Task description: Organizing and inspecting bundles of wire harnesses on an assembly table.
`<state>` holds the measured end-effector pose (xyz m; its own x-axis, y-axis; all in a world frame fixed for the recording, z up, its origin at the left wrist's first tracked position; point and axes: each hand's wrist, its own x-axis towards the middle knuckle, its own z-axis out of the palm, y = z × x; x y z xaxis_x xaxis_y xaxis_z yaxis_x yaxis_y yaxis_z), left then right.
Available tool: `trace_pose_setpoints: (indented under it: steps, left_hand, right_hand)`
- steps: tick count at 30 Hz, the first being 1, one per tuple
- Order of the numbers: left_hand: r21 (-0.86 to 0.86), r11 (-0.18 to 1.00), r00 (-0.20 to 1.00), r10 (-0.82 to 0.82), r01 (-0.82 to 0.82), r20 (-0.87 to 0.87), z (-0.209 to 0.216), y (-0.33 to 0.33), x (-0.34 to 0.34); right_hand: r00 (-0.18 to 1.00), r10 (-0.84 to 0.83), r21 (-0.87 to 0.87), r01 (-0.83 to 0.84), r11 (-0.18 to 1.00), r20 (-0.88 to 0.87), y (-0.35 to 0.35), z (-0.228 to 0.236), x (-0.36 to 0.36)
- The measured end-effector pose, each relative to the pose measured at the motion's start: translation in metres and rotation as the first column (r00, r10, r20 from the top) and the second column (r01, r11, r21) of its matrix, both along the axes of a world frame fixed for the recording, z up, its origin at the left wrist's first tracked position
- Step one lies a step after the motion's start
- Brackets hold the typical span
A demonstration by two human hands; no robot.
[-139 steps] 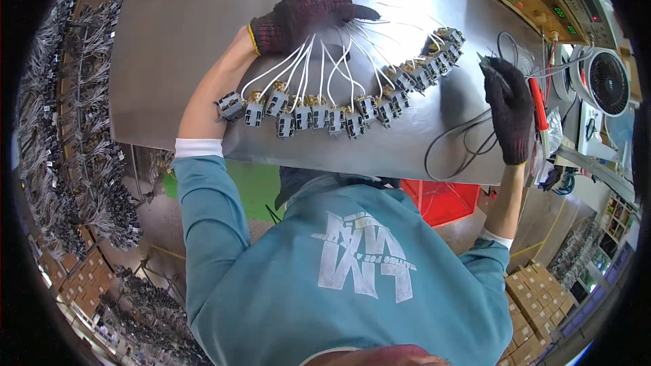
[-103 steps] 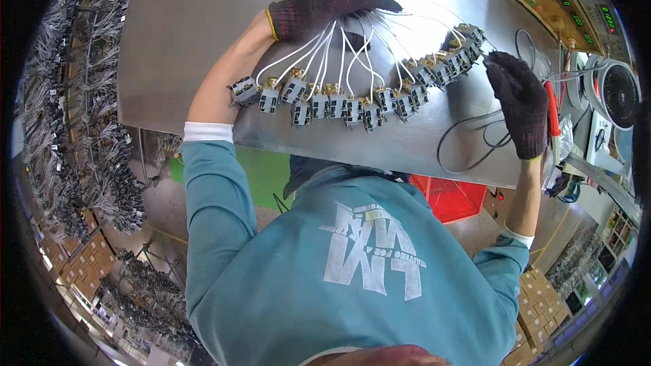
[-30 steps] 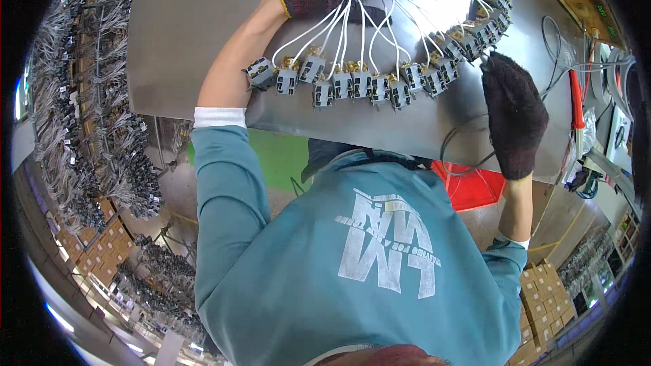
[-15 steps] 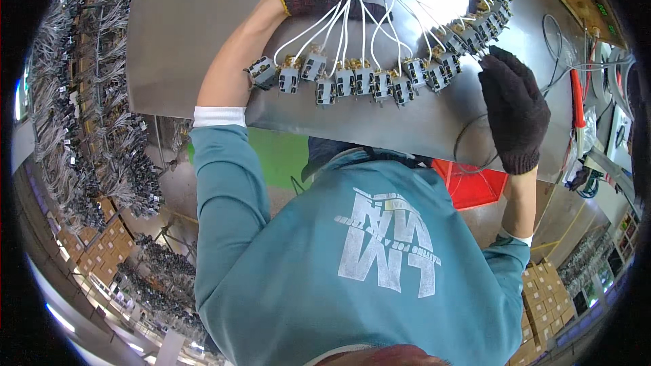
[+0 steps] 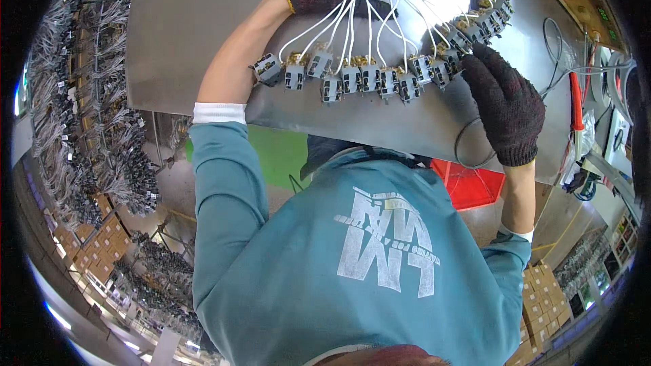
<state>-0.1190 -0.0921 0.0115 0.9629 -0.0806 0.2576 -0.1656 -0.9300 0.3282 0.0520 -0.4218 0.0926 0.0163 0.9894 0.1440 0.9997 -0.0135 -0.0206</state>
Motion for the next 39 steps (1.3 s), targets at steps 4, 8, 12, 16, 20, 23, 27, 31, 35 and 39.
trace_pose_setpoints:
  steps: [4,8,12,16,20,23,27,31,35,39]
  left_hand:
    - [0.045,0.998,0.998,0.052,-0.05,-0.027,-0.007,0.001,0.0]
    - [0.027,0.999,0.999,0.043,-0.044,0.027,-0.011,0.002,0.001]
    - [0.021,0.999,0.998,0.035,-0.036,0.046,0.001,-0.001,-0.006]
    - [0.067,0.991,0.993,0.112,-0.113,0.023,-0.016,0.006,-0.002]
    - [-0.064,0.986,0.973,0.165,-0.157,0.161,-0.013,-0.002,-0.011]
    - [-0.015,0.972,0.972,0.236,-0.236,-0.019,0.009,-0.01,-0.019]
    - [0.053,0.978,0.972,0.196,-0.204,0.126,0.005,-0.01,-0.022]
    - [-0.024,0.973,0.97,0.23,-0.229,0.077,0.001,-0.001,-0.023]
    - [0.01,0.978,0.97,0.207,-0.21,0.126,-0.004,0.003,-0.019]
    - [0.021,0.968,0.96,0.247,-0.251,0.13,0.002,0.001,-0.015]
  right_hand:
    - [0.907,-0.186,0.107,0.242,0.964,-0.377,-0.005,-0.005,-0.015]
    - [0.859,-0.19,0.089,0.262,0.961,-0.476,-0.015,-0.009,-0.031]
    - [0.932,-0.208,0.108,0.249,0.962,-0.296,-0.015,-0.008,-0.04]
    - [0.992,-0.074,0.085,0.082,0.993,-0.099,-0.011,-0.006,-0.025]
    - [0.997,-0.069,0.05,0.07,0.996,-0.033,-0.008,-0.009,-0.011]
    - [0.952,-0.165,0.098,0.195,0.976,-0.259,0.002,-0.006,-0.02]
    - [0.874,-0.096,0.18,0.204,0.962,-0.477,0.0,-0.012,-0.024]
    - [0.975,-0.125,0.031,0.132,0.991,-0.184,0.009,-0.002,-0.026]
    - [0.996,0.027,0.007,-0.027,1.0,-0.082,0.014,0.008,-0.013]
    - [1.0,0.02,-0.071,-0.019,0.997,0.012,0.013,0.008,-0.002]
